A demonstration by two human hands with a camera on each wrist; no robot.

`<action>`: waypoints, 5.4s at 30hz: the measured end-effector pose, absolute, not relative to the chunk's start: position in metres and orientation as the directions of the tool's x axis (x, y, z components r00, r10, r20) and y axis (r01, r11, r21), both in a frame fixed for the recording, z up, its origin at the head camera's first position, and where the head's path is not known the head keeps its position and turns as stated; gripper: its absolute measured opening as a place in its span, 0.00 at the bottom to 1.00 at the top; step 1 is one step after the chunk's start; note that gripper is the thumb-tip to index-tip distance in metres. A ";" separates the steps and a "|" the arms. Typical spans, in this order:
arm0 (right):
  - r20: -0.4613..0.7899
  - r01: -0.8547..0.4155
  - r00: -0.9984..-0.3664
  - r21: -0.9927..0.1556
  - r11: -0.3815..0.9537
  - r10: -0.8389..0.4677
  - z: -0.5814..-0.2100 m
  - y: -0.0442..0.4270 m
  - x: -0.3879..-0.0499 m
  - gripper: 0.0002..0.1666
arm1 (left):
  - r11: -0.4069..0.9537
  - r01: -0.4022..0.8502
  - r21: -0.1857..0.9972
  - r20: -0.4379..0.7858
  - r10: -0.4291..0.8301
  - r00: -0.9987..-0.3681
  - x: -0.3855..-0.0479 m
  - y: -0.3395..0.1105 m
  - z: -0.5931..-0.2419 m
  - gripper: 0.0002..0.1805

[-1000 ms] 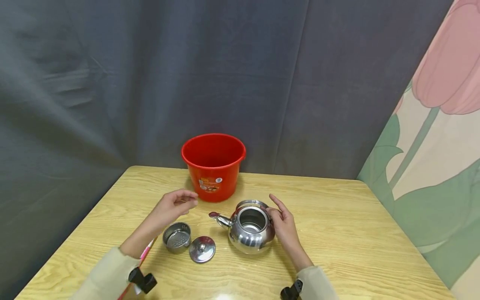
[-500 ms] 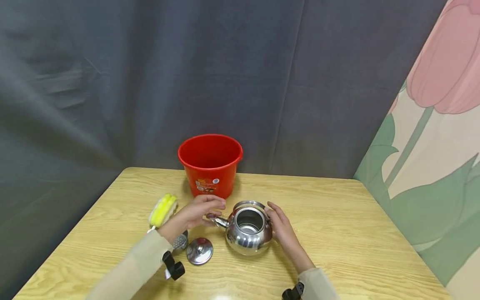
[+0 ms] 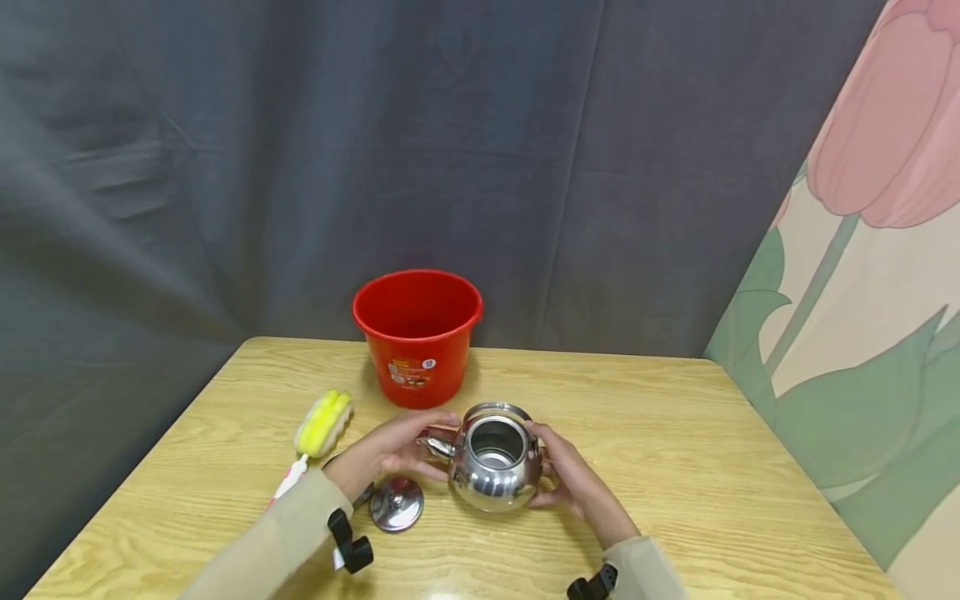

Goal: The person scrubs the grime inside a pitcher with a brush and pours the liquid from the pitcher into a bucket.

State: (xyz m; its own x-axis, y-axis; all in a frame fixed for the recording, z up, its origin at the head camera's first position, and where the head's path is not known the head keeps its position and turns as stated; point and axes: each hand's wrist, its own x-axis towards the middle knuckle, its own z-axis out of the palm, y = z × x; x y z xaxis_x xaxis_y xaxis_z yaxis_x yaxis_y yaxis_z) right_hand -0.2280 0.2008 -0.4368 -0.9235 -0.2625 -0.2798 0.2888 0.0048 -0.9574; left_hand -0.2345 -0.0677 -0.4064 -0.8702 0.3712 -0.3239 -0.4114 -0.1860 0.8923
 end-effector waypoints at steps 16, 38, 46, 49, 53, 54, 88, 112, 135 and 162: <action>-0.324 0.337 -0.928 -0.940 -0.046 -0.182 -0.421 0.188 -0.216 0.33 | -0.225 -0.410 0.884 -0.310 0.375 -0.874 -0.228 -0.062 -0.413 0.19; -0.354 0.374 -0.902 -0.927 -0.037 -0.248 -0.402 0.173 -0.209 0.39 | -0.136 -0.370 0.919 -0.301 0.362 -0.882 -0.216 -0.084 -0.382 0.21; -0.328 0.353 -0.907 -0.934 -0.050 -0.264 -0.382 0.170 -0.207 0.34 | -0.160 -0.282 0.946 -0.212 0.354 -0.911 -0.216 -0.090 -0.367 0.18; -0.315 0.339 -0.915 -0.939 -0.057 -0.250 -0.373 0.168 -0.207 0.35 | -0.164 -0.239 0.957 -0.176 0.325 -0.929 -0.217 -0.092 -0.358 0.18; -0.299 0.324 -0.923 -0.944 -0.070 -0.242 -0.364 0.164 -0.207 0.37 | -0.144 -0.187 0.972 -0.141 0.285 -0.948 -0.219 -0.097 -0.345 0.16; -0.294 0.320 -0.925 -0.945 -0.072 -0.242 -0.362 0.163 -0.207 0.36 | -0.139 -0.174 0.975 -0.130 0.278 -0.952 -0.219 -0.098 -0.341 0.15; -0.181 0.204 -0.922 -0.978 -0.034 -0.343 -0.285 0.121 -0.244 0.35 | 0.070 -0.037 0.997 -0.052 0.221 -0.974 -0.235 -0.135 -0.252 0.17; -0.178 0.230 -0.936 -0.963 -0.142 -0.305 -0.259 0.090 -0.292 0.43 | -0.172 0.054 0.984 0.052 -0.019 -0.998 -0.277 -0.129 -0.248 0.32; -0.172 0.230 -0.910 -0.967 -0.113 -0.378 -0.251 0.089 -0.323 0.36 | -0.003 -0.021 1.000 -0.020 0.071 -0.997 -0.295 -0.146 -0.230 0.19; -0.166 0.234 -0.919 -0.959 -0.157 -0.359 -0.254 0.070 -0.366 0.38 | -0.003 0.024 1.000 0.025 0.077 -0.997 -0.330 -0.166 -0.234 0.19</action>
State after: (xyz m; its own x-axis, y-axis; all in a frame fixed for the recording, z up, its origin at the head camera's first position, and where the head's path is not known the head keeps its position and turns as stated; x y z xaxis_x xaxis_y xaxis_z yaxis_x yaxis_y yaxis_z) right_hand -0.3655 0.0704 -0.2536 -0.9186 -0.3587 -0.1658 0.2344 -0.1567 -0.9594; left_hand -0.3298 -0.1661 -0.2340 -0.9967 0.0775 0.0245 0.0244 -0.0029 0.9997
